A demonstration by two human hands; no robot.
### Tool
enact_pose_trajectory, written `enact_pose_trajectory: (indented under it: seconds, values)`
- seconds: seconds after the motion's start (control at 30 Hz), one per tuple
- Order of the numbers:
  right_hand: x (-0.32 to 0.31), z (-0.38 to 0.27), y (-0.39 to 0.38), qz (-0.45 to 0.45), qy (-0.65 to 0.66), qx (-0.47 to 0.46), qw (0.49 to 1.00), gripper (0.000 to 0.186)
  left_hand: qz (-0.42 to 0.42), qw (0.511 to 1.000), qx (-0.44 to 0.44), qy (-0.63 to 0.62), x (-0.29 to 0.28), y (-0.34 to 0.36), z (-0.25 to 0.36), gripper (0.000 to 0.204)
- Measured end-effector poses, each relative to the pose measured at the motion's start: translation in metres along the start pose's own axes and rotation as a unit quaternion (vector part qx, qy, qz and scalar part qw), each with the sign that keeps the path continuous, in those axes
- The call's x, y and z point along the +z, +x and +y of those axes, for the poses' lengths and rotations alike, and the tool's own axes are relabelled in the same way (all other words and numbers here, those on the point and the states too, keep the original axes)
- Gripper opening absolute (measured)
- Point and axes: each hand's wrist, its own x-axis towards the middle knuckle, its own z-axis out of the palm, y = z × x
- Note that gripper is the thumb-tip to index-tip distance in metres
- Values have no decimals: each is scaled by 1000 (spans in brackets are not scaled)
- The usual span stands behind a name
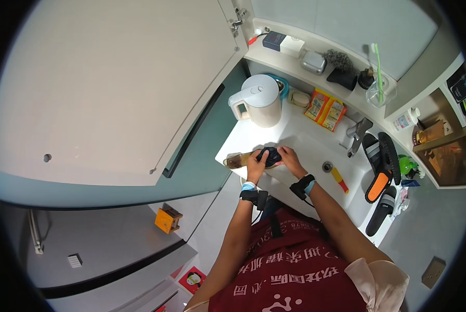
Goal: Clean a small black plastic component at a sink using a wet wipe.
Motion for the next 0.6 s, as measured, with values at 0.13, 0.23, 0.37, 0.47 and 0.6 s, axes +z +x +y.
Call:
enact_pose_trajectory:
  seconds: [0.13,0.23,0.37,0.47,0.6]
  values:
    - [-5,7,-2,25,-23,-44,998,32,16,993,-24,110,15,-3,21,28]
    - [-1,3,-5,5,-63,-39,997,28,32,986,4,163,7,2,-3,29]
    - [8,-4,-9,2,-29,-51,998,25,20,998,-2,53,-8,0,-19,29]
    - [5,-6,-13,-6,-42,-60,997,26,65,994,28,84,-1,-3,4,29]
    - [-3,0,-12,-1,-47,-75,996,33,118,952,178,218,8,-13,53,28]
